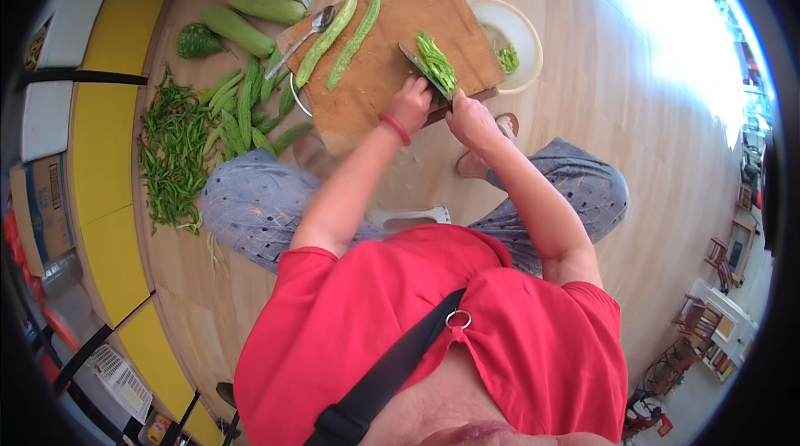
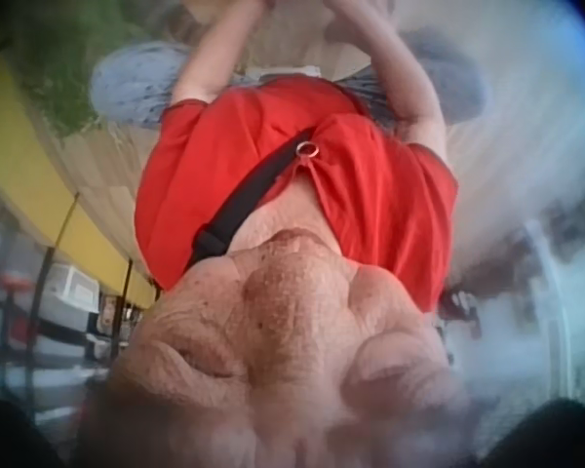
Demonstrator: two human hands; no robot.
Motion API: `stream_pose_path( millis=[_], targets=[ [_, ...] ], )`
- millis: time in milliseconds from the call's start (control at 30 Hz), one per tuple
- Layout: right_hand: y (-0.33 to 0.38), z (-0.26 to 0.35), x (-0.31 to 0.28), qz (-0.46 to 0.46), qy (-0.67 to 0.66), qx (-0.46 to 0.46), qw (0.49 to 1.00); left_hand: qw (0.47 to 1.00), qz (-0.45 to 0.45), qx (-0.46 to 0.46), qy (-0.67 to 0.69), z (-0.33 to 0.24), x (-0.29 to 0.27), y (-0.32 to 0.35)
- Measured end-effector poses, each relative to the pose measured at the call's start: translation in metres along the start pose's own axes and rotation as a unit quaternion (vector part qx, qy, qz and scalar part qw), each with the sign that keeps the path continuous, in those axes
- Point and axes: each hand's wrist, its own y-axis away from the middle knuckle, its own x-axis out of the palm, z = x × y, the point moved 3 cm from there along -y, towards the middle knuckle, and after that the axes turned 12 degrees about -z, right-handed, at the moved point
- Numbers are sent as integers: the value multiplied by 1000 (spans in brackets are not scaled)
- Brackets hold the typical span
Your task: The person sitting on the floor chops several bitter melons into small pieces using a large knife on a wooden board, then picks up a whole melon from a pile on the floor and begins slicing off the ends with the knife.
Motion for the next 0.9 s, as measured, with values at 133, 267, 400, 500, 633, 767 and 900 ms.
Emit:
stream_pose_path(
  millis=[133,267,400,500,633,767,900],
  targets=[
    [9,13,-19,25,16,8,1000,998,-64,26,12,8,1,5],
    [24,6,-24,41,21,8,999,994,-93,47,18,1,3,5],
    [4,0,-2,-1,-11,-7,1000,998,-58,30,10,2,4,5],
    [8,7,-13,17,7,7,1000,999,-46,20,9,6,2,5],
    [27,6,-17,43,24,22,999,995,-92,29,30,5,5,11],
    [10,1,4,0,-3,-7,1000,998,-55,9,17,4,6,8],
    [12,8,-12,17,1,5,1000,999,-49,8,10,6,2,8]
  ],
)
